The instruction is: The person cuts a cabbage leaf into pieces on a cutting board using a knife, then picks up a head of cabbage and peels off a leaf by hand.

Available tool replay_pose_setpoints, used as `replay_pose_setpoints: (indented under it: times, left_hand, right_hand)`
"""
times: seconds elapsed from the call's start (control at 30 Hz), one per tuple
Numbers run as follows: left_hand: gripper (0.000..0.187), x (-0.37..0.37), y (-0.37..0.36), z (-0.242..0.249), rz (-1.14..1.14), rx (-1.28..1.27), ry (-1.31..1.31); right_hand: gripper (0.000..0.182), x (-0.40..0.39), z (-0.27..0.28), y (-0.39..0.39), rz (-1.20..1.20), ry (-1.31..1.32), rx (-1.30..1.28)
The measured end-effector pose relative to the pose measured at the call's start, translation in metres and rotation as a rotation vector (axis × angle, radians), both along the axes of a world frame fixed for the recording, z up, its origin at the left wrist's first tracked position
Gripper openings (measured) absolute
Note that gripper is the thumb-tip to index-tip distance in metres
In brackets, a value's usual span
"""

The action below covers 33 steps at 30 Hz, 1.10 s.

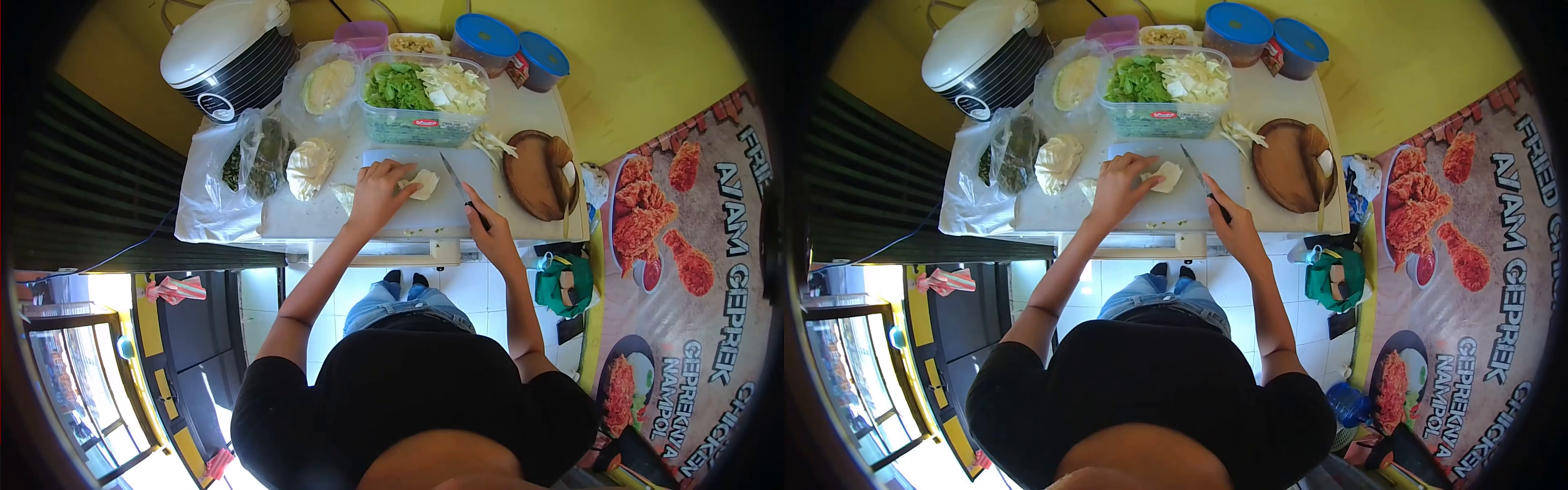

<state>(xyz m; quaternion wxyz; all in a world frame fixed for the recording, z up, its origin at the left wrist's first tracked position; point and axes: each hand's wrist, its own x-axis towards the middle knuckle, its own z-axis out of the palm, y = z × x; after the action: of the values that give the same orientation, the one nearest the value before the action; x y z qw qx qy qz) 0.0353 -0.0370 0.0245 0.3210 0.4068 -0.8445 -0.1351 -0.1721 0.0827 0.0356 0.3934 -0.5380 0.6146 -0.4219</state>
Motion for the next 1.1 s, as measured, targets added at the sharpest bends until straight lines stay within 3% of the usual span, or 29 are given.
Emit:
replay_pose_setpoints:
  times: [0.13, 0.2, 0.3, 0.67, 1.1]
  left_hand:
    - [0.030, -0.005, 0.011, 0.001, 0.073, -0.074, 0.121]
    - [0.026, -0.003, 0.022, 0.003, -0.026, 0.034, 0.096]
    - [0.023, -0.001, 0.022, -0.012, -0.120, -0.034, 0.083]
    - [0.021, 0.013, 0.009, -0.015, -0.218, 0.001, 0.084]
    - [0.020, 0.011, 0.011, -0.008, -0.222, 0.020, 0.128]
  right_hand:
    - [0.043, 0.005, 0.003, 0.000, 0.022, -0.053, 0.057]
    - [0.043, 0.007, 0.005, 0.000, 0.035, -0.057, 0.059]
    - [0.044, 0.010, 0.010, -0.003, 0.073, -0.004, 0.153]
    - [0.045, 0.012, 0.001, -0.006, 0.157, 0.280, -0.011]
    - [0.048, 0.030, 0.000, -0.005, 0.099, 0.520, 0.011]
